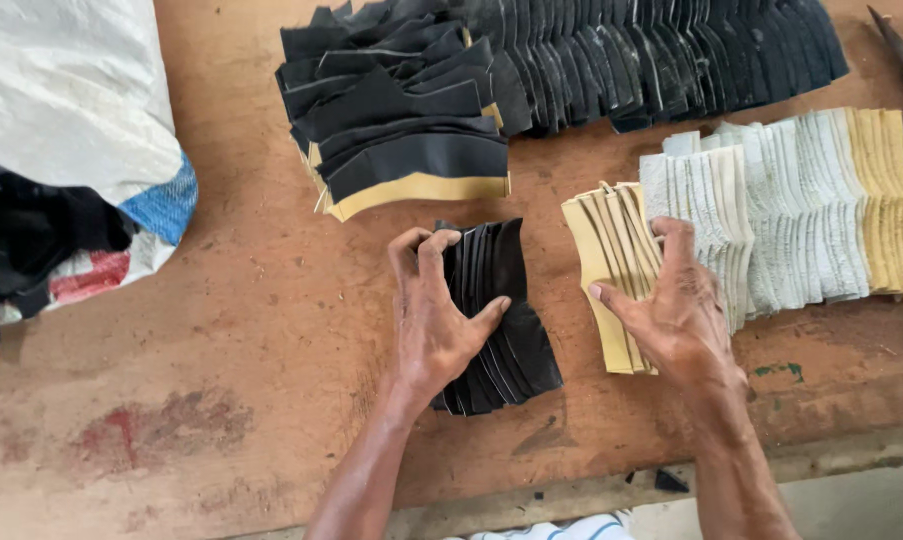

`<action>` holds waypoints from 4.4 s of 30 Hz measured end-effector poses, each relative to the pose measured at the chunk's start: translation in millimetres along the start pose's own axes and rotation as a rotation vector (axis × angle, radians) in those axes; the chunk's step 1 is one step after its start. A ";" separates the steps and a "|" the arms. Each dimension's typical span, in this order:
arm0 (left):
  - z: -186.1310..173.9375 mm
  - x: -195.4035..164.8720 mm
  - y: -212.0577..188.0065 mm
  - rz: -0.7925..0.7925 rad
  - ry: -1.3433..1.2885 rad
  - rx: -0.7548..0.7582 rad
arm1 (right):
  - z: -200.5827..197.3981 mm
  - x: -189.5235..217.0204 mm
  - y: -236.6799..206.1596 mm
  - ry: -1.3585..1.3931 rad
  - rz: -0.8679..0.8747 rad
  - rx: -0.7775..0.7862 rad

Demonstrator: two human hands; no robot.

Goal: The person repeatedly picks a black rubber piece and a beige fabric piece, aligns them by hand, and places the paired set into a growing stack on the table. The person continues this one-at-a-time pairing and stacking throughout the clip.

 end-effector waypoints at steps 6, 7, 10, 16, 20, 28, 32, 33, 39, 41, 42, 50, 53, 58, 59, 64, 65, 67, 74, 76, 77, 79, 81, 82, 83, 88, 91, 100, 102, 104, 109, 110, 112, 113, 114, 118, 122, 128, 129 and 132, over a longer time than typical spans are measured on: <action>-11.1 0.0 -10.2 -0.011 0.031 0.054 | 8.0 -16.4 5.6 -0.138 0.185 0.171; -17.7 2.5 -12.5 -0.024 0.035 0.076 | 10.4 -16.1 1.8 -0.082 0.221 0.237; -42.7 13.1 -27.1 -0.066 0.043 0.141 | 11.6 -9.5 -16.3 -0.083 0.308 0.304; -72.0 37.5 -44.8 -0.102 0.094 0.122 | 28.3 39.0 -35.8 0.333 0.248 0.154; -79.9 40.4 -47.5 -0.106 0.068 0.117 | 58.9 55.9 -45.6 0.145 0.386 0.158; -93.0 48.0 -46.9 -0.157 0.269 0.202 | 40.4 54.2 -55.4 -0.190 0.046 0.031; -93.5 27.3 -39.7 0.250 0.312 0.025 | 31.7 44.9 -51.5 -0.252 0.077 0.047; -89.0 22.9 -38.9 0.346 0.312 0.029 | 33.3 54.4 -49.0 -0.213 -0.033 0.041; -66.8 29.3 -28.3 0.408 0.283 0.051 | 69.9 98.2 -19.1 -0.279 -0.366 0.138; -71.0 32.6 -32.5 0.437 0.276 -0.018 | 79.6 110.2 -10.0 -0.352 -0.480 0.112; -73.4 33.8 -33.4 0.464 0.268 -0.053 | 80.8 114.0 -7.8 -0.355 -0.517 0.082; -73.9 29.8 -28.8 0.478 0.229 0.069 | 81.9 115.4 -6.2 -0.201 -0.448 0.126; -74.6 23.4 -22.7 0.406 0.228 0.096 | 79.0 118.7 -5.9 -0.129 -0.469 0.087; -68.1 20.2 -25.5 0.379 0.283 0.096 | 81.7 114.1 -10.2 -0.104 -0.460 0.054; -66.1 20.5 -28.3 0.395 0.295 0.097 | 83.1 110.2 -9.4 -0.091 -0.431 0.071; -57.4 22.6 -34.5 0.437 0.349 0.105 | 85.9 101.5 -13.6 -0.055 -0.447 0.006; -53.8 23.9 -33.5 0.402 0.335 0.143 | 85.4 100.0 -13.1 -0.038 -0.458 -0.013; -50.7 20.6 -34.7 0.380 0.323 0.161 | 89.6 97.3 -11.7 -0.070 -0.490 0.016; -58.2 22.7 -32.0 0.250 0.146 0.277 | 95.2 84.1 -6.0 -0.007 -0.392 0.103; -62.6 21.4 -31.5 0.254 0.117 0.262 | 97.2 84.4 -6.9 -0.064 -0.378 0.117; -64.1 19.3 -30.6 0.274 0.131 0.234 | 97.6 85.1 -6.8 -0.093 -0.376 0.117; -62.8 17.4 -23.8 0.308 0.133 0.200 | 96.4 86.9 -0.1 -0.040 -0.363 0.105; -49.0 16.4 -16.7 0.308 0.096 0.227 | 96.2 85.4 -0.8 -0.004 -0.320 0.115; -37.1 17.4 -11.1 0.303 0.112 0.279 | 95.1 84.7 0.9 0.000 -0.301 0.110; -23.4 18.2 -5.3 0.299 0.124 0.331 | 92.8 83.2 1.6 0.000 -0.281 0.104; 8.4 16.9 21.2 0.442 0.234 0.219 | 80.5 89.1 -5.2 0.148 -0.364 0.031; 19.4 19.6 26.5 0.441 0.242 0.243 | 76.1 86.8 -3.0 0.176 -0.346 -0.016; 9.5 5.8 22.7 0.686 0.181 0.185 | 79.5 83.8 -8.3 0.083 -0.285 -0.008; -0.5 -5.5 15.8 0.721 0.142 0.238 | 79.2 86.6 -8.9 0.081 -0.299 0.005; -9.7 -15.1 6.2 0.639 0.070 0.437 | 77.3 86.8 -9.9 0.122 -0.298 0.015; -77.6 -50.6 -14.3 0.521 -0.338 0.534 | 80.6 82.4 -12.2 0.079 -0.387 0.081; -93.7 -57.5 -20.2 0.513 -0.425 0.500 | 82.9 81.8 -13.6 0.038 -0.434 0.082; -112.2 -70.1 -24.8 0.547 -0.590 0.431 | 87.1 80.2 -16.2 -0.079 -0.536 0.049; -118.8 -75.4 -27.1 0.579 -0.663 0.387 | 90.1 79.9 -18.3 -0.139 -0.591 0.040; -123.7 -79.2 -29.7 0.607 -0.737 0.344 | 89.3 78.3 -20.6 -0.109 -0.617 0.010; -86.8 -66.5 -17.9 0.412 -0.473 0.388 | 75.4 73.0 -26.2 0.044 -0.630 -0.138; -53.4 -33.5 14.3 0.250 -0.560 0.247 | 95.2 72.9 -28.3 1.348 -0.259 0.703; -56.9 14.2 12.0 0.170 -0.125 0.186 | 107.1 60.7 -19.9 0.847 -0.037 0.523; -61.2 20.4 6.6 0.174 0.052 0.203 | 109.4 58.8 -18.4 0.879 0.019 0.517; -69.7 16.7 -8.5 0.379 0.183 0.192 | 112.7 52.8 -15.0 0.905 0.120 0.477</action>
Point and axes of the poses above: each hand's wrist, its own y-axis towards the middle knuckle, its own z-axis out of the palm, x = y × z, the point moved 7 cm from there along y, towards the middle knuckle
